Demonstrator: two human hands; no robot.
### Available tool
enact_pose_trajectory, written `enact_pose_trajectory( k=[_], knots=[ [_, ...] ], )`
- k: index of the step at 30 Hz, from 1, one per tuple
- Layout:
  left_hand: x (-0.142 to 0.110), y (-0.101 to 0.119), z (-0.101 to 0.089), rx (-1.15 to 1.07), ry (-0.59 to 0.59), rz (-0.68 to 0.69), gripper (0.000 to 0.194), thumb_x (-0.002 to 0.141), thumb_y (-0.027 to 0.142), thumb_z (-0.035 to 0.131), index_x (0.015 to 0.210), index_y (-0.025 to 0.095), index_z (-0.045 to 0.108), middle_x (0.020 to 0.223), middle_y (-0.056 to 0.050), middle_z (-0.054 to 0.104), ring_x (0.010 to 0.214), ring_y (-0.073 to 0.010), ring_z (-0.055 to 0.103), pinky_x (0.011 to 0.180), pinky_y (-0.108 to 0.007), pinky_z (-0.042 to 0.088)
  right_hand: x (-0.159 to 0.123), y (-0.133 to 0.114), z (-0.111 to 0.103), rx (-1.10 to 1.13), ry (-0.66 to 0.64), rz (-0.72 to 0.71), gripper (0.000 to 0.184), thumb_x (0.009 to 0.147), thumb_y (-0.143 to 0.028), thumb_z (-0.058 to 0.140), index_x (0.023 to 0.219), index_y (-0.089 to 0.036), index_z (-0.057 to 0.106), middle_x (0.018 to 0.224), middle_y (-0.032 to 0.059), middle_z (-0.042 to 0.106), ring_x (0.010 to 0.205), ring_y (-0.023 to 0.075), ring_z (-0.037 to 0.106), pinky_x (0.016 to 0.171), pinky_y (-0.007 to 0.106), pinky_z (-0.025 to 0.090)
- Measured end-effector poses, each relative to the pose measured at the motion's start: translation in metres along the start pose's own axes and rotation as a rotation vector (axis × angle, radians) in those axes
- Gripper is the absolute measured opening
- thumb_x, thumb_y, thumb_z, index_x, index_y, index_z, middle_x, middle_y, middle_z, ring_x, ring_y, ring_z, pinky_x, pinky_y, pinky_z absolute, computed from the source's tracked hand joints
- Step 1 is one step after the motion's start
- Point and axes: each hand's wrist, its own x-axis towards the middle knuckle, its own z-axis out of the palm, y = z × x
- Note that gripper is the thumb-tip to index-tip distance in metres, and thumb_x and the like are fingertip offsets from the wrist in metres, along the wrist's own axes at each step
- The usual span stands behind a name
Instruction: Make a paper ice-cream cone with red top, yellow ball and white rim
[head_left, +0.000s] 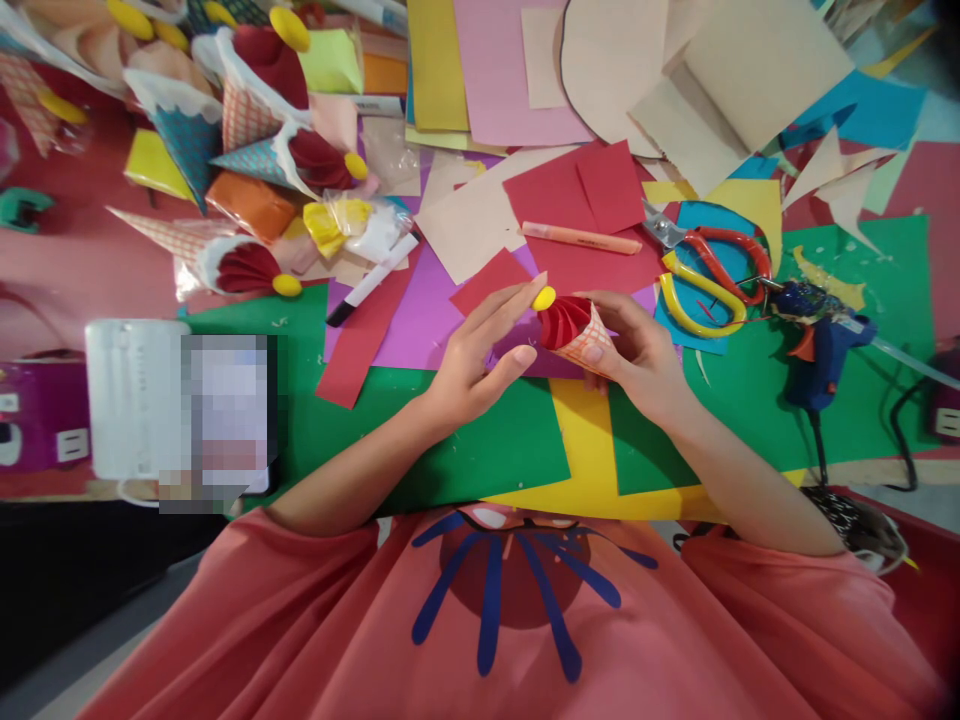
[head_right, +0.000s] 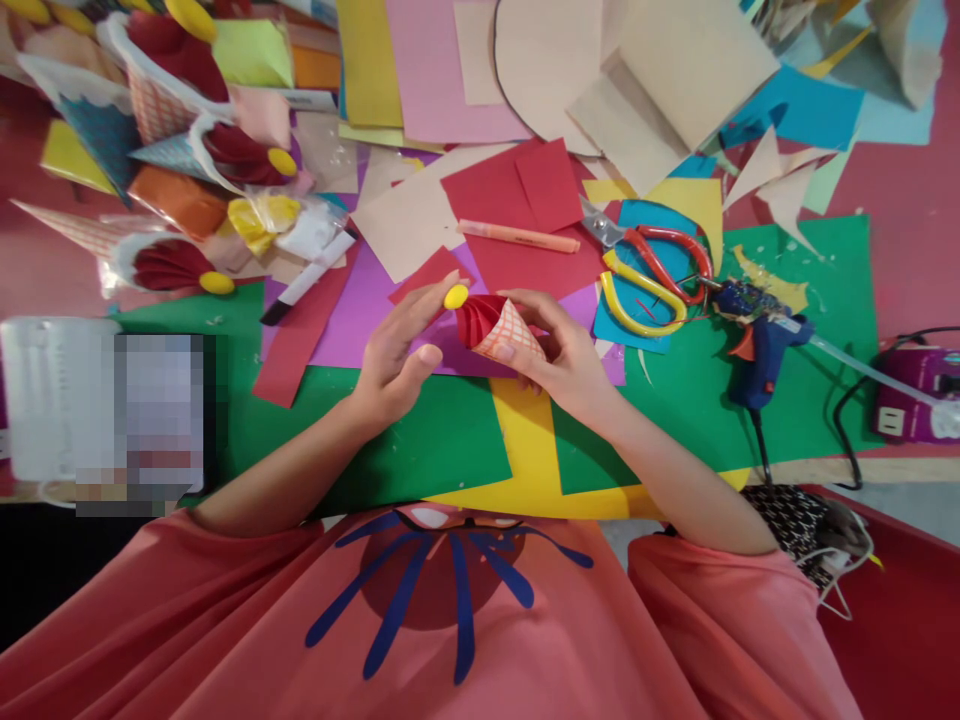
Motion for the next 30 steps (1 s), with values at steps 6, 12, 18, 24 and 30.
enact_pose_trajectory(
  k=[6, 12, 18, 24, 30],
  knots=[
    [-0.002, 0.001, 0.003, -0.123, 0.079, -0.113, 0.047, 0.099, 0.050, 0.039, 0.140, 0.031, 0.051, 0.142, -0.005, 0.058, 0.133, -0.0262, 0.054, 0.108, -0.044, 0.050, 0.000, 0.000, 0.001, 0.009, -0.001, 0.005, 0.051, 0.076, -0.057, 0.072, 0.116, -0.031, 0.055, 0.106, 0.0020, 0.068, 0.050, 0.0081, 0.057, 0.039, 0.024, 0.048],
    [0.001, -0.001, 0.004, -0.353, 0.217, -0.222, 0.038, 0.095, 0.045, 0.053, 0.131, 0.035, 0.059, 0.119, -0.002, 0.072, 0.107, -0.0186, 0.070, 0.095, -0.036, 0.058, 0.000, 0.001, 0.000, -0.075, -0.031, -0.074, 0.052, 0.079, -0.054, 0.071, 0.122, -0.030, 0.055, 0.114, 0.0035, 0.068, 0.072, 0.0152, 0.067, 0.056, 0.030, 0.058],
    [0.007, 0.003, -0.007, -0.304, 0.155, -0.299, 0.037, 0.080, 0.047, 0.073, 0.108, 0.023, 0.073, 0.099, -0.005, 0.076, 0.088, -0.0161, 0.072, 0.081, -0.030, 0.059, 0.000, 0.006, -0.003, -0.567, 0.067, -0.376, 0.058, 0.077, -0.050, 0.074, 0.128, -0.027, 0.057, 0.119, 0.0098, 0.064, 0.111, 0.0293, 0.063, 0.093, 0.048, 0.056],
    [0.007, 0.005, -0.007, -0.172, 0.184, -0.210, 0.030, 0.080, 0.045, 0.073, 0.100, 0.022, 0.076, 0.090, -0.004, 0.076, 0.079, -0.0137, 0.069, 0.070, -0.025, 0.056, -0.001, 0.009, -0.003, -0.619, 0.018, -0.480, 0.058, 0.081, -0.044, 0.073, 0.133, -0.028, 0.052, 0.123, 0.0097, 0.064, 0.116, 0.0287, 0.063, 0.097, 0.046, 0.055],
    [0.008, 0.004, -0.007, -0.127, 0.205, -0.117, 0.018, 0.081, 0.035, 0.074, 0.095, 0.023, 0.076, 0.087, -0.003, 0.077, 0.079, -0.0126, 0.068, 0.073, -0.025, 0.056, -0.003, 0.006, -0.001, -0.450, -0.048, -0.289, 0.062, 0.080, -0.050, 0.072, 0.134, -0.026, 0.052, 0.131, 0.0090, 0.064, 0.119, 0.0283, 0.063, 0.099, 0.045, 0.054]
  ],
)
